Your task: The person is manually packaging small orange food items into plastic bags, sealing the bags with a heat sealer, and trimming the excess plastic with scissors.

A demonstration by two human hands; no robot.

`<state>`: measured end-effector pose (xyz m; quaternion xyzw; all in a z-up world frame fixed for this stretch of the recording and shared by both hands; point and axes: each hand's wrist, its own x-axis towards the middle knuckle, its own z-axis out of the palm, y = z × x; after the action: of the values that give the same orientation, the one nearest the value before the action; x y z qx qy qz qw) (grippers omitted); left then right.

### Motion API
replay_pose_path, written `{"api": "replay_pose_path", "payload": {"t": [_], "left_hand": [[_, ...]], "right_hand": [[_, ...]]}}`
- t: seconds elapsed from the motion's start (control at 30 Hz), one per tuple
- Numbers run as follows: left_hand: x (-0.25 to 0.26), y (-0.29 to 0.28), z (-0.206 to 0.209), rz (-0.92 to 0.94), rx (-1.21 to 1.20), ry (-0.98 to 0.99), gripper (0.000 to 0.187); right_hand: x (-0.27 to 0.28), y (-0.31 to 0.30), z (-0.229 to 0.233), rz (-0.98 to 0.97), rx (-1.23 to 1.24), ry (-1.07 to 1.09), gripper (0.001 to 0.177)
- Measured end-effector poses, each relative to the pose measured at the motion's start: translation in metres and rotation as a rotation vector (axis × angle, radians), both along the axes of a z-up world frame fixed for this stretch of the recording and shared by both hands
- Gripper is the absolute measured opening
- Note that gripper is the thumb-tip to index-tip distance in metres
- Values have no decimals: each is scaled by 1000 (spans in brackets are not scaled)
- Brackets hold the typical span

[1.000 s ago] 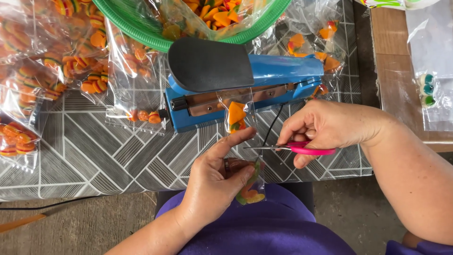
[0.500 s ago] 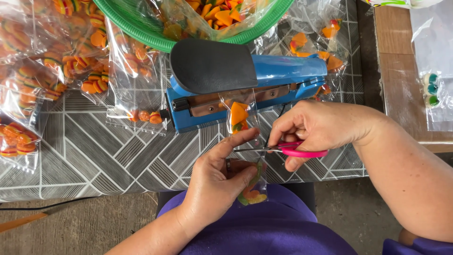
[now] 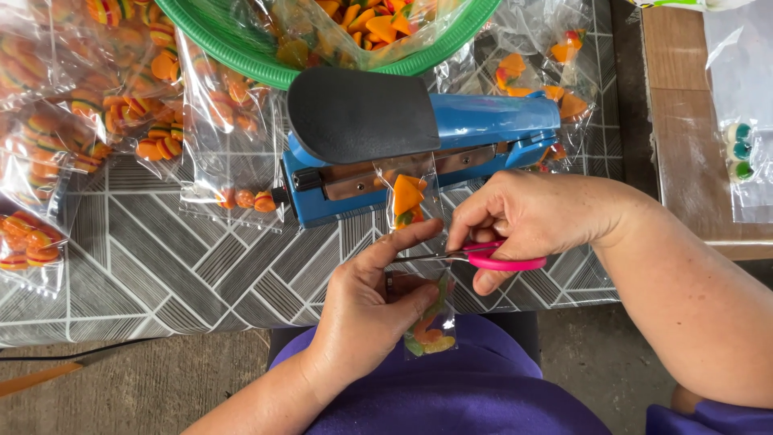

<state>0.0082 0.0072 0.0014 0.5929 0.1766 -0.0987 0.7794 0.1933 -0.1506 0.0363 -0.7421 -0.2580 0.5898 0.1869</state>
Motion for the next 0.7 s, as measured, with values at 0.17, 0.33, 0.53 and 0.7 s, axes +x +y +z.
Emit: {"api": "replay_pose_path", "payload": {"t": [0.17,0.33,0.53,0.7], "left_hand": [[2,1,-6,10,53,-90,59],[2,0,-7,11,39,-74,62],[3,0,-6,12,46,-89,61],[1,-2,-9,18,5,-83,65]], "right_hand": [[1,-1,-2,12,20,-8,46],[3,-1,-3,9,50,14,46],[4,-2,-5,37,61,-14,44],[-11,24,47,154,-333,-130,33]]}}
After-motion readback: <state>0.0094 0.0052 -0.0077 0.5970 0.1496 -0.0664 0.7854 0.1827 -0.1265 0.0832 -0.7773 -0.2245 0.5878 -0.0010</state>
